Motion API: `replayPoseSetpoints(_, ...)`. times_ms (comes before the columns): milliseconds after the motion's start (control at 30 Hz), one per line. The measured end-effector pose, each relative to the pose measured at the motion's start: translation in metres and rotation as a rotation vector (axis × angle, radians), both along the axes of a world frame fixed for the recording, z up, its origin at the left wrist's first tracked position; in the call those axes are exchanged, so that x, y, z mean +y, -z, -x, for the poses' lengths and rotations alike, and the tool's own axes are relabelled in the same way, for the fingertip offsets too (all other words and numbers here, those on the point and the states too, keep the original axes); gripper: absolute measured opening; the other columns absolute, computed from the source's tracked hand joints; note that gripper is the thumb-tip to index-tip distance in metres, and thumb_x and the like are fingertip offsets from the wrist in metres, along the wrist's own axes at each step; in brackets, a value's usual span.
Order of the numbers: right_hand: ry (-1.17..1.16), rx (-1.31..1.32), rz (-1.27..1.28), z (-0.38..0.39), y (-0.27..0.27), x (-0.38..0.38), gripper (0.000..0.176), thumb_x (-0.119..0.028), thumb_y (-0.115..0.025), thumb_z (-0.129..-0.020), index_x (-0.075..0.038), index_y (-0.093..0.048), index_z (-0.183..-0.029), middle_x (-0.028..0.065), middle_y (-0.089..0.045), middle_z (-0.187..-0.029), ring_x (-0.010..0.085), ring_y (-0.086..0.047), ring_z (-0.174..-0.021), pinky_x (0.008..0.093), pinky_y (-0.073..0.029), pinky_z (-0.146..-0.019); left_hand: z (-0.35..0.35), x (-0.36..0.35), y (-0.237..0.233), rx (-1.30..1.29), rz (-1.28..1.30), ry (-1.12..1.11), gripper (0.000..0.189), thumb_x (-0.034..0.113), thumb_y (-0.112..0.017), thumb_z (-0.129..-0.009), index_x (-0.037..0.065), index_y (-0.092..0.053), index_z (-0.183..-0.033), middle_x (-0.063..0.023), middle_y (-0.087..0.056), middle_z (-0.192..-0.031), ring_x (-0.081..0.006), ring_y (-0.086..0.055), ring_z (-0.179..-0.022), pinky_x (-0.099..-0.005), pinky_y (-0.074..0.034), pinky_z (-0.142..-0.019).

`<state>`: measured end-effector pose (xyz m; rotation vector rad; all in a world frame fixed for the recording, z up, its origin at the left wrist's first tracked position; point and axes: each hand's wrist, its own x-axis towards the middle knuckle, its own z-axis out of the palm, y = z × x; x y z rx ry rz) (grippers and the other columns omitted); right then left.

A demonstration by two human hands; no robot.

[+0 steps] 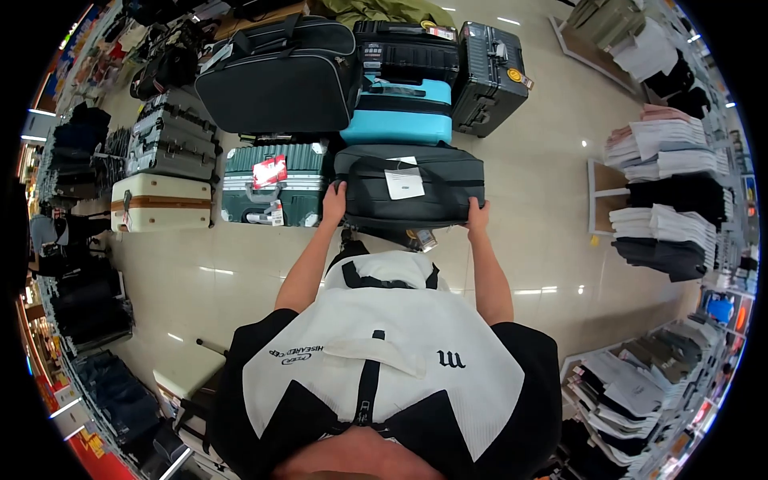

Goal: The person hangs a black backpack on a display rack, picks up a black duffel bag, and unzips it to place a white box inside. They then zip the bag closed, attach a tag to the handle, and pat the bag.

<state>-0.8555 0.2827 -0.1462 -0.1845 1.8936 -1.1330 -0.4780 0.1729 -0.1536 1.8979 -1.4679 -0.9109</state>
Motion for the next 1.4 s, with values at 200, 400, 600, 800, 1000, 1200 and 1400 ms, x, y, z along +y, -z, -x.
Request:
replayPoseSetpoints(200,0.071,0.082,-0.019,-0.014,0.004,-0.004,0.058,-0.040,-0.062,-0.081,-0.011,-0.040,-0.126,0.0183,-0.048,-0.120,0.0368,-0.056,-0.102,0.0537,-0.057,-0.069,-0.016,-0.012,-0.005,0.083,-0.077,0.140,0.056,0.045,-0.046,-0.096,-0.001,-0.052,-0.129,-0.0299,-0.060,-0.115,-0.0472,-0.054,-0.109,-0.0477,-0.044,-0.094)
replayPoseSetpoints(400,0.178,0.121,-0.046,-0.045,-0.020,0.007,0.068,-0.041,-0.064,-0.080,-0.013,-0.037,-0.136,0.0162,-0.048,-0.118,0.0347,-0.055,-0.103,0.0506,-0.057,-0.071,-0.039,-0.016,-0.010,0.136,-0.192,0.259,0.056,0.047,-0.043,-0.097,0.005,-0.051,-0.134,-0.0286,-0.061,-0.115,-0.0461,-0.055,-0.109,-0.0466,-0.044,-0.093)
replayPoseSetpoints(600,0.285,0.137,0.017,-0.085,-0.049,0.040,0.066,-0.038,-0.065,-0.081,-0.014,-0.038,-0.137,0.0140,-0.048,-0.117,0.0326,-0.054,-0.103,0.0466,-0.056,-0.073,-0.064,-0.015,-0.030,0.172,-0.113,0.354,0.046,0.037,-0.043,-0.100,0.007,-0.053,-0.132,-0.0282,-0.063,-0.107,-0.0452,-0.058,-0.102,-0.0446,-0.047,-0.088)
replayPoseSetpoints(800,0.381,0.168,0.024,-0.117,-0.063,0.067,0.058,-0.036,-0.064,-0.084,-0.014,-0.042,-0.133,0.0148,-0.051,-0.119,0.0306,-0.056,-0.101,0.0454,-0.056,-0.072,-0.080,-0.024,-0.048,0.163,-0.027,0.492,0.039,0.030,-0.045,-0.099,0.006,-0.060,-0.126,-0.0262,-0.065,-0.103,-0.0440,-0.062,-0.093,-0.0453,-0.050,-0.083)
replayPoseSetpoints(1000,0.345,0.180,0.031,-0.126,-0.069,0.050,0.054,-0.038,-0.064,-0.085,-0.015,-0.044,-0.129,0.0110,-0.051,-0.111,0.0267,-0.057,-0.095,0.0423,-0.056,-0.071,-0.080,-0.038,-0.059,0.130,0.074,0.419,0.038,0.028,-0.047,-0.096,0.004,-0.063,-0.121,-0.0253,-0.066,-0.098,-0.0444,-0.062,-0.088,-0.0457,-0.051,-0.079)
replayPoseSetpoints(1200,0.201,0.143,0.115,-0.102,-0.063,-0.011,0.056,-0.038,-0.063,-0.086,-0.014,-0.042,-0.132,0.0108,-0.054,-0.109,0.0241,-0.057,-0.095,0.0433,-0.054,-0.074,-0.080,-0.045,-0.062,0.134,-0.002,0.298,0.040,0.028,-0.048,-0.095,0.005,-0.060,-0.126,-0.0258,-0.066,-0.092,-0.0423,-0.063,-0.083,-0.0451,-0.050,-0.074)
replayPoseSetpoints(1400,0.127,0.175,0.027,-0.060,-0.027,-0.047,0.056,-0.041,-0.061,-0.087,-0.017,-0.040,-0.134,0.0114,-0.051,-0.118,0.0255,-0.054,-0.101,0.0467,-0.053,-0.075,-0.054,-0.039,-0.046,0.074,-0.004,0.256,0.048,0.028,-0.052,-0.093,0.006,-0.050,-0.136,-0.0243,-0.064,-0.112,-0.0413,-0.061,-0.102,-0.0427,-0.048,-0.087)
